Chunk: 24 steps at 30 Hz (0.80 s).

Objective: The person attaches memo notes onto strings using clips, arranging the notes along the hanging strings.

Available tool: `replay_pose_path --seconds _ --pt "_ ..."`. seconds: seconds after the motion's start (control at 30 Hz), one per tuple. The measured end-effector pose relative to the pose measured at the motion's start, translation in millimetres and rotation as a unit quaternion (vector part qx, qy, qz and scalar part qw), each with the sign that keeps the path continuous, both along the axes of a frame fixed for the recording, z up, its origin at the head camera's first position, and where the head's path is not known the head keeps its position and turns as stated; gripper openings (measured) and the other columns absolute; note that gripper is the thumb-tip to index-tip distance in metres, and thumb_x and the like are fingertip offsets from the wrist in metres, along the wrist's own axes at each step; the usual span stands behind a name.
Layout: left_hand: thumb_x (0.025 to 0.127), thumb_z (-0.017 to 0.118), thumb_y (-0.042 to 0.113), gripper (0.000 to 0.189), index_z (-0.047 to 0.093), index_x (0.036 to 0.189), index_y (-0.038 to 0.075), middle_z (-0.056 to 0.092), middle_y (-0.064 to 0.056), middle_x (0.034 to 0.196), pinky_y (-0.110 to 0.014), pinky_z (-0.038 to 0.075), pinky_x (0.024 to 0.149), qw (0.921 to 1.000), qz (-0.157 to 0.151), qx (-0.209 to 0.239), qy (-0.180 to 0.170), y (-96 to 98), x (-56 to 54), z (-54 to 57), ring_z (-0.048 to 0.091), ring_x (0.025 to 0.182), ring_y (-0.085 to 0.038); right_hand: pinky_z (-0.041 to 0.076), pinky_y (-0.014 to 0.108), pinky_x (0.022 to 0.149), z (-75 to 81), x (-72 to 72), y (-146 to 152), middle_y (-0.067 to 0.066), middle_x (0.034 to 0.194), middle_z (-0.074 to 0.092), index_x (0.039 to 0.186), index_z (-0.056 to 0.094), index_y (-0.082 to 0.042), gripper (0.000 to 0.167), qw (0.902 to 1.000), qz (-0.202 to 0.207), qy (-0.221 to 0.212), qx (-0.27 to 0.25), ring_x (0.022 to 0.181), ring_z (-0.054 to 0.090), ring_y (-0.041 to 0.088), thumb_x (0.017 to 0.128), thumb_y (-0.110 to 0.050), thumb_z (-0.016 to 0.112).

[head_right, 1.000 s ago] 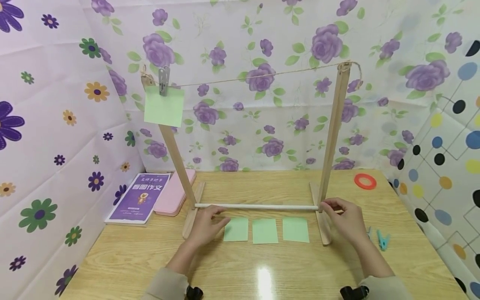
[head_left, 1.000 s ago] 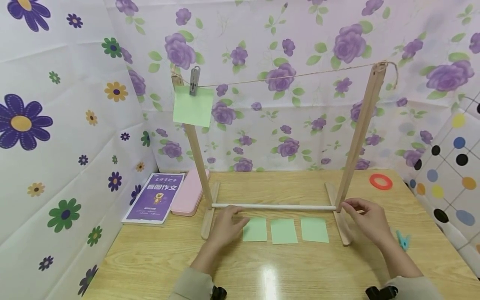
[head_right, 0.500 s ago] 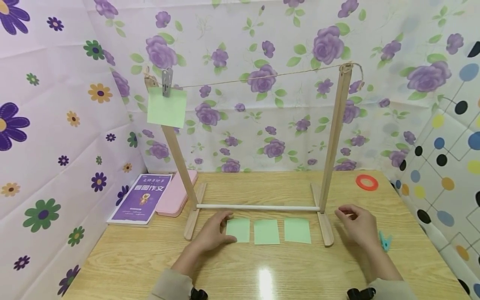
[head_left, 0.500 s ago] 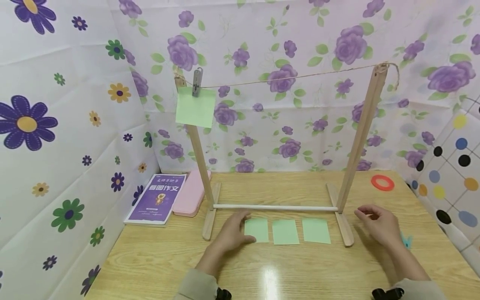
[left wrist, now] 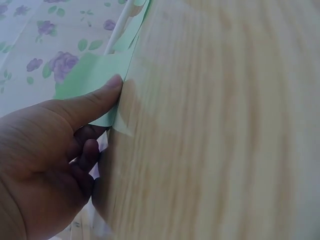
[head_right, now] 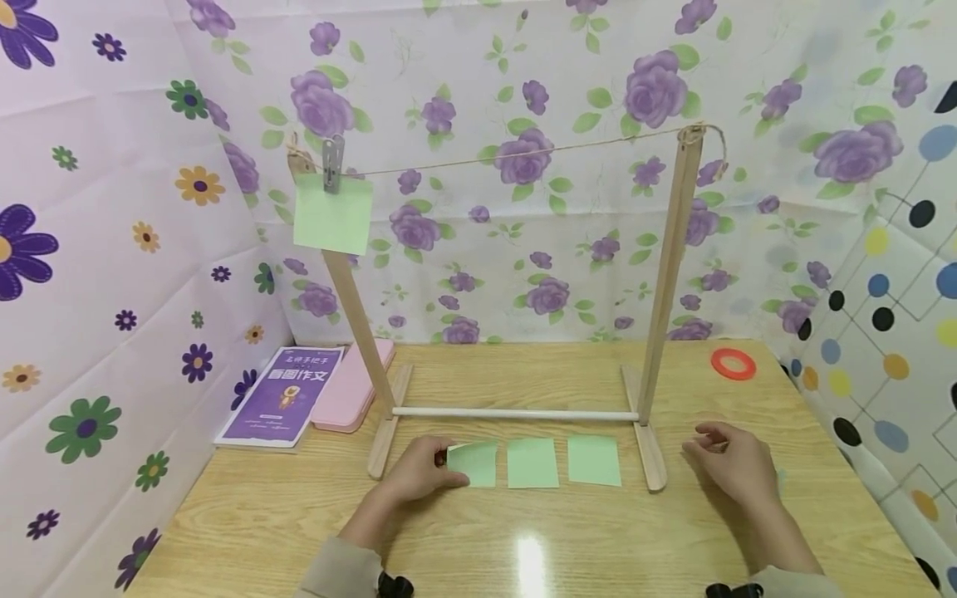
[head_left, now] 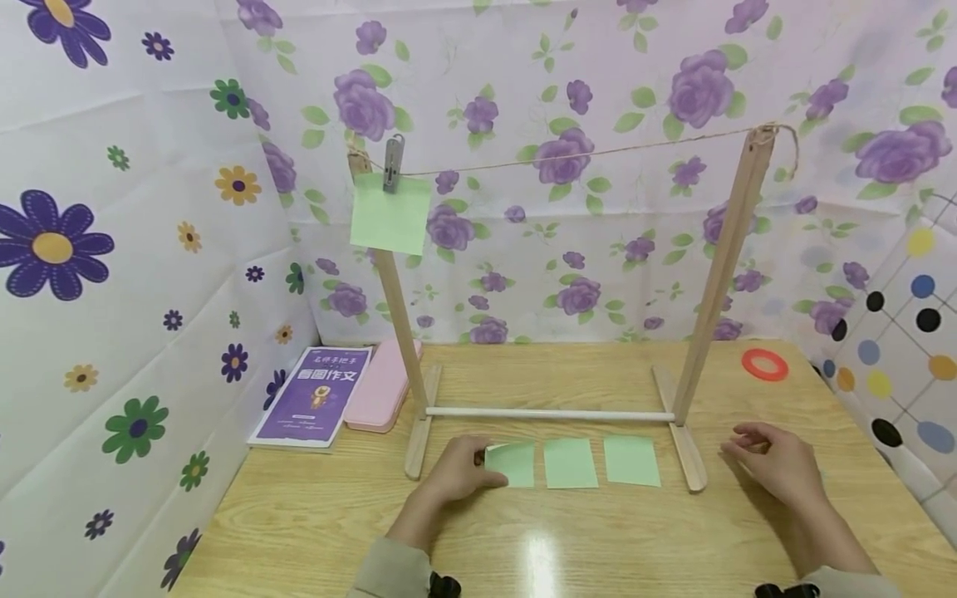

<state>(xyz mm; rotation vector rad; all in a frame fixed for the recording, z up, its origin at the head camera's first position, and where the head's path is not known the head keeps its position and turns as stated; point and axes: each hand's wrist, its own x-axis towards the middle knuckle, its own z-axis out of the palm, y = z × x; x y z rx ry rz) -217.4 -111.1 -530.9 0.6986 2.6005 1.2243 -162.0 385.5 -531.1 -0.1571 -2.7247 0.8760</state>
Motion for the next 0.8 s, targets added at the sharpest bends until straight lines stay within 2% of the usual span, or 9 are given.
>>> replay_pose_path --seconds 0.1,0.17,0.23,0.33,0.43,0.53,0.7,0.8 --pt "0.082 0.087 0.02 0.028 0.062 0.073 0.013 0.041 0.006 0.063 -0.019 0.033 0.052 1.0 0.005 -0.002 -0.005 -1.2 0.9 1.0 0.035 0.058 -0.006 0.054 0.036 0.061 2.6 1.4 2 0.016 0.098 0.075 0.114 0.072 0.0 0.049 0.9995 -0.022 -0.007 0.021 0.08 0.069 0.029 0.088 -0.04 0.08" --pt "0.082 0.087 0.02 0.027 0.062 0.073 0.013 0.041 0.006 0.062 -0.018 0.033 0.052 1.0 0.004 -0.002 -0.008 -1.5 1.3 1.7 0.035 0.058 -0.007 0.054 0.044 0.061 4.9 2.9 7 0.018 0.099 0.074 0.114 0.072 0.0 0.057 0.9979 -0.037 -0.039 0.036 0.085 0.069 0.038 0.088 -0.05 0.077" --pt "0.083 0.086 0.021 0.028 0.062 0.073 0.013 0.042 0.007 0.062 -0.018 0.033 0.052 1.0 0.002 -0.003 -0.008 -1.8 1.4 1.7 0.035 0.058 -0.006 0.052 0.047 0.061 7.8 3.9 11 0.018 0.099 0.073 0.113 0.072 0.0 0.063 0.9949 -0.038 -0.08 0.049 0.088 0.067 0.041 0.087 -0.058 0.074" --pt "0.084 0.086 0.022 0.029 0.061 0.072 0.013 0.042 0.006 0.062 -0.018 0.033 0.053 0.9999 -0.001 -0.004 -0.01 -2.4 0.9 1.4 0.034 0.058 -0.006 0.055 0.05 0.066 9.6 3.3 15 0.015 0.096 0.074 0.109 0.074 -0.001 0.063 0.9927 -0.009 -0.106 0.058 0.087 0.068 0.039 0.086 -0.06 0.074" --pt "0.084 0.085 0.022 0.03 0.059 0.072 0.013 0.041 0.006 0.062 -0.019 0.033 0.053 0.9999 -0.003 -0.003 -0.012 -2.8 0.4 2.1 0.034 0.057 -0.007 0.056 0.053 0.07 11.4 1.9 14 0.013 0.094 0.074 0.104 0.076 -0.002 0.058 0.9935 0.018 -0.097 0.056 0.086 0.068 0.036 0.084 -0.057 0.078" --pt "0.085 0.085 0.022 0.023 0.064 0.077 0.014 0.047 0.006 0.065 -0.019 0.037 0.054 0.9998 -0.006 0.0 -0.017 -2.2 0.0 3.7 0.038 0.059 -0.007 0.056 0.054 0.071 14.3 3.5 10 0.009 0.088 0.073 0.098 0.076 -0.002 0.052 0.9931 0.034 -0.093 0.063 0.082 0.068 0.034 0.082 -0.051 0.082" --pt "0.085 0.085 0.022 0.019 0.067 0.081 0.016 0.053 0.006 0.067 -0.02 0.041 0.055 0.9998 -0.008 -0.008 -0.018 -2.1 -1.3 3.9 0.043 0.06 -0.007 0.053 0.043 0.062 19.9 8.4 5 -0.001 0.074 0.066 0.076 0.072 -0.009 0.027 0.9892 0.045 -0.112 0.083 0.068 0.06 0.02 0.082 -0.032 0.085" --pt "0.085 0.085 0.022 0.021 0.065 0.08 0.016 0.051 0.006 0.067 -0.02 0.04 0.055 0.9998 -0.008 -0.011 -0.017 -3.2 -1.6 3.8 0.042 0.06 -0.007 0.049 0.039 0.06 18.7 8.0 3 -0.002 0.073 0.064 0.072 0.071 -0.013 0.022 0.9893 0.052 -0.1 0.093 0.067 0.055 0.016 0.085 -0.027 0.083"
